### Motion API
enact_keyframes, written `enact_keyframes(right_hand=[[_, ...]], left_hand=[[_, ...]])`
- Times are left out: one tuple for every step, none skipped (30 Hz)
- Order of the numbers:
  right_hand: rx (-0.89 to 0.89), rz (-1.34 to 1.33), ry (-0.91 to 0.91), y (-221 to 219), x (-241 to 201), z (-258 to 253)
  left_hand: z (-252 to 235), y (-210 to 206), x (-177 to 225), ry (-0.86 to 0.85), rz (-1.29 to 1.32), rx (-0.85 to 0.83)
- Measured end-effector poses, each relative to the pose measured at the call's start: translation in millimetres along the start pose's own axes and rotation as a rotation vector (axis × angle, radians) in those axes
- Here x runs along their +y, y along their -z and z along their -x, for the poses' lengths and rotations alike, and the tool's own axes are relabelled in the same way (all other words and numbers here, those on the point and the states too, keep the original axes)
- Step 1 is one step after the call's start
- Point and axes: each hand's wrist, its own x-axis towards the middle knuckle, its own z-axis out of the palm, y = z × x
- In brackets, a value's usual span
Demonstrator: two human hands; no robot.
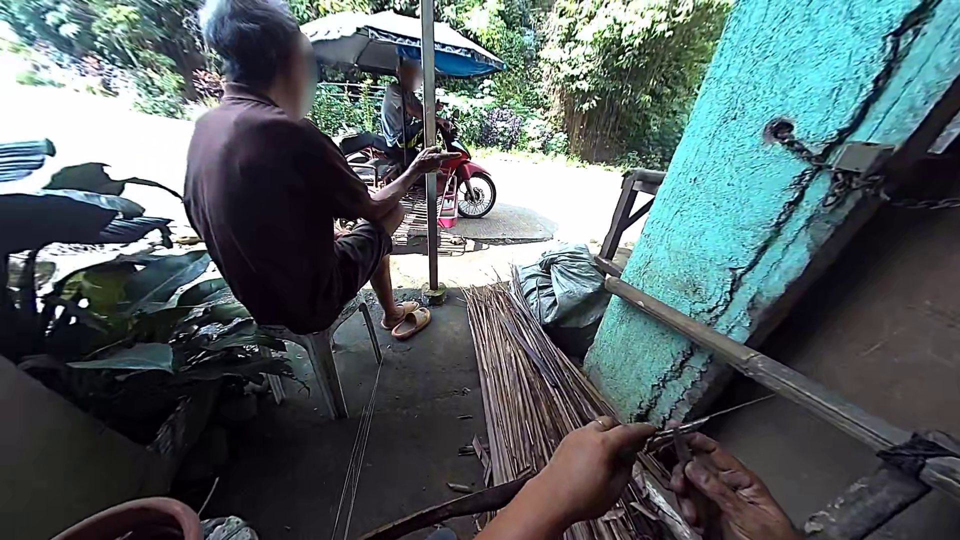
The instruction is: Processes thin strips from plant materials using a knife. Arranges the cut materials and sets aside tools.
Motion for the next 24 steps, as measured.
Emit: enact_keyframes(right_hand=[[-0.033,0.000,-0.020,-1.1,0.8,0.5],[-0.049,0.006,-0.034,-3.2,2.1,0.9],[-0.043,0.018,-0.040,-5.7,3.5,1.3],[-0.027,0.029,-0.036,-7.6,4.3,1.6],[-0.009,0.042,-0.030,-8.4,4.5,1.7],[0.004,0.051,-0.029,-7.5,4.5,1.9],[0.004,0.061,-0.031,-5.4,4.2,2.5],[-0.002,0.061,-0.032,-3.2,3.7,2.6],[-0.011,0.056,-0.032,-1.4,3.5,2.8],[-0.016,0.047,-0.032,-0.3,3.3,3.5],[-0.020,0.036,-0.033,0.7,4.0,4.1],[-0.023,0.033,-0.034,1.7,4.9,5.1],[-0.023,0.033,-0.036,1.9,5.4,6.2],[-0.020,0.037,-0.036,1.5,4.9,7.2],[-0.010,0.044,-0.034,1.2,4.2,8.0],[-0.004,0.045,-0.030,1.5,3.1,8.4],[0.003,0.035,-0.027,1.8,1.5,8.7],[0.010,0.020,-0.026,2.4,0.1,9.0],[0.021,0.009,-0.027,3.4,-1.3,9.0],[0.030,-0.001,-0.029,5.4,-2.6,9.2],[0.038,-0.014,-0.032,7.8,-5.0,9.4],[0.046,-0.038,-0.038,10.7,-8.7,9.4],[0.046,-0.086,-0.039,14.3,-13.6,9.3],[0.035,-0.153,-0.028,18.7,-20.1,8.8]], left_hand=[[-0.2,-1.4,-0.4,-0.011,0.000,-0.003],[-0.4,-3.1,-1.1,-0.021,-0.001,-0.002],[-0.6,-4.9,-2.1,-0.027,-0.002,-0.005],[-0.9,-6.5,-3.4,-0.030,-0.002,-0.003],[-1.1,-7.1,-3.7,-0.024,-0.002,-0.006],[-1.4,-7.5,-3.7,-0.016,-0.003,-0.009],[-1.9,-7.6,-3.7,-0.011,-0.005,-0.013],[-2.8,-8.0,-4.6,-0.008,-0.010,-0.018],[-3.2,-8.9,-5.7,-0.010,-0.018,-0.018],[-3.3,-10.2,-6.3,-0.018,-0.018,-0.018],[-3.4,-11.2,-6.5,-0.026,-0.014,-0.021],[-3.3,-12.1,-6.1,-0.038,-0.009,-0.021],[-3.1,-13.4,-6.2,-0.043,-0.008,-0.023],[-2.9,-14.4,-6.3,-0.045,-0.009,-0.030],[-2.7,-14.6,-6.0,-0.038,-0.012,-0.040],[-2.8,-14.0,-5.5,-0.024,-0.017,-0.055],[-3.1,-13.2,-5.2,-0.010,-0.022,-0.065],[-3.1,-12.2,-5.3,0.000,-0.027,-0.069],[-3.1,-11.2,-5.5,0.005,-0.032,-0.068],[-2.9,-10.4,-5.6,0.005,-0.034,-0.059],[-2.5,-9.4,-5.6,0.002,-0.036,-0.046],[-2.2,-9.0,-6.5,-0.007,-0.040,-0.027],[-1.7,-9.0,-7.1,-0.012,-0.036,-0.017],[-1.1,-8.7,-6.8,-0.014,-0.033,-0.016]])
